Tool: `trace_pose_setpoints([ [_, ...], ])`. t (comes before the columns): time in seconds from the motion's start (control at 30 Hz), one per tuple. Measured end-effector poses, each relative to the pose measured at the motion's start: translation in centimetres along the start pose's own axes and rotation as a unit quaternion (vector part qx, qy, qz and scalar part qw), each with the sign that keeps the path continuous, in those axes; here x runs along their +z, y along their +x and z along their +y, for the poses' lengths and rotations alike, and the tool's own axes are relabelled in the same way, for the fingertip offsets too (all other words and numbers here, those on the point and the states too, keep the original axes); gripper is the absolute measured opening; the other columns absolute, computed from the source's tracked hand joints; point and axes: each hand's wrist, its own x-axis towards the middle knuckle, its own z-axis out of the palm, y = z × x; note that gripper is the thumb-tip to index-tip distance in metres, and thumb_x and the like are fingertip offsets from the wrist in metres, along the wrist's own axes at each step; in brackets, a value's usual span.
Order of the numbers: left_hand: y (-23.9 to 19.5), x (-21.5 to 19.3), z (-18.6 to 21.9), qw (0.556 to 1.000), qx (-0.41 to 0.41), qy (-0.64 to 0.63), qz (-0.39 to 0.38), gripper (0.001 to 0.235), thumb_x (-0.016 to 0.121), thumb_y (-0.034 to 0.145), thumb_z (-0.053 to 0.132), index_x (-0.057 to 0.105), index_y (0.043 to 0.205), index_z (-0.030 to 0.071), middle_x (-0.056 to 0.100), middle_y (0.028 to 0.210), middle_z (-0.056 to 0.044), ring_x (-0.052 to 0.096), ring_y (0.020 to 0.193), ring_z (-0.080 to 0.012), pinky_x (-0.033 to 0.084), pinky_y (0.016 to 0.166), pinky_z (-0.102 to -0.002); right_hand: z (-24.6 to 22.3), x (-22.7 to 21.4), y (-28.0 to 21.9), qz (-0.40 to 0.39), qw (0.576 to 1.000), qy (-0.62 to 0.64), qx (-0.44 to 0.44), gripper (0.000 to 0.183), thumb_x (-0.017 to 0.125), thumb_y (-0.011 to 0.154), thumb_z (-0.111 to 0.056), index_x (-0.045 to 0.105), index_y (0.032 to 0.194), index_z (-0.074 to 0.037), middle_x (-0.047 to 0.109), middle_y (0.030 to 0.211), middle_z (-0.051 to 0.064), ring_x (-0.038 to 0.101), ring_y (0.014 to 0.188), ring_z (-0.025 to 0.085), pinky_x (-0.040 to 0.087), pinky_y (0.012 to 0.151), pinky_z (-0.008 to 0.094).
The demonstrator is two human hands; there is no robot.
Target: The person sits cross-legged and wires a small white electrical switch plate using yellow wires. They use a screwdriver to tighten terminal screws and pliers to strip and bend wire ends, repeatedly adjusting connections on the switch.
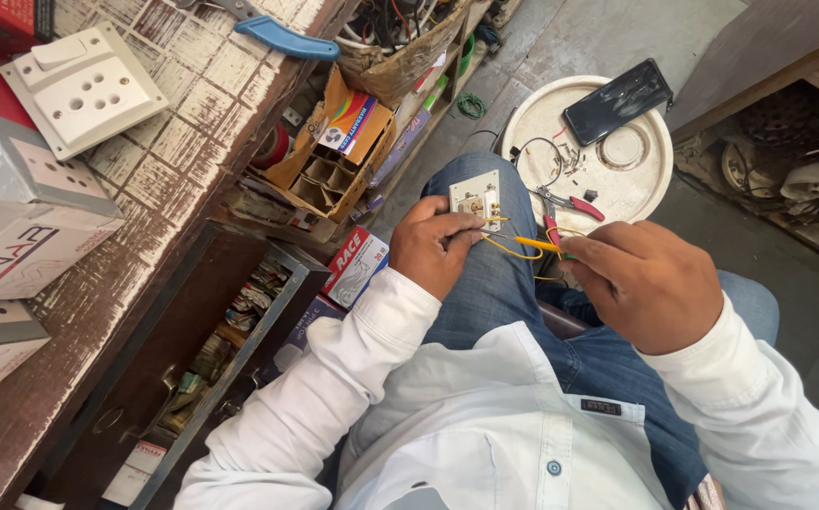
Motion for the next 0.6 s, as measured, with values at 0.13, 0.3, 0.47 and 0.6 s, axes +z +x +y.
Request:
trace_pose_setpoints([
  [0.13, -0.1, 0.0, 0.1, 1.0, 0.009, 0.009, 0.001, 0.018, 0.081, 0.082, 0.006, 0.081, 0.1, 0.01, 0.069, 0.105, -0.011, 0.073, 0.085, -0.024, 0.06, 0.07, -0.03, -0.2, -0.3, 0.0, -0.01, 1.0, -0.013, -0.01, 0.021, 0.08, 0.083, -0.02, 0.078, 0.101, -0.011, 0.068, 0.082, 0.004, 0.067, 0.07, 0.024, 0.051, 0.059, 0.036],
  [0.3, -0.4, 0.1, 0.3, 0.998, 0.042, 0.051, 0.016, 0.02, 0.08, 0.081, 0.005, 0.081, 0.1, 0.011, 0.066, 0.101, -0.013, 0.069, 0.09, -0.0289, 0.056, 0.075, -0.035, -0.2, -0.3, 0.3, -0.077, 0.995, -0.055, -0.038, 0.024, 0.078, 0.086, -0.024, 0.076, 0.101, -0.006, 0.065, 0.073, 0.005, 0.067, 0.062, 0.024, 0.051, 0.052, 0.036],
  [0.47, -0.4, 0.2, 0.7, 0.998, 0.032, 0.06, 0.016, 0.017, 0.081, 0.084, 0.007, 0.081, 0.101, 0.011, 0.064, 0.097, -0.012, 0.067, 0.087, -0.0287, 0.055, 0.075, -0.037, 0.1, -0.2, 0.5, -0.11, 0.99, -0.07, -0.053, 0.022, 0.076, 0.083, -0.026, 0.072, 0.091, -0.006, 0.064, 0.077, 0.009, 0.067, 0.061, 0.026, 0.053, 0.053, 0.039],
  [0.6, -0.7, 0.1, 0.9, 0.996, 0.047, 0.075, 0.003, 0.02, 0.08, 0.083, 0.005, 0.081, 0.101, 0.01, 0.063, 0.097, -0.013, 0.066, 0.09, -0.0301, 0.054, 0.077, -0.038, 0.5, 0.0, 1.0, -0.23, 0.966, -0.113, 0.029, 0.026, 0.069, 0.092, -0.036, 0.068, 0.082, -0.012, 0.067, 0.076, 0.004, 0.069, 0.066, 0.027, 0.055, 0.058, 0.038],
])
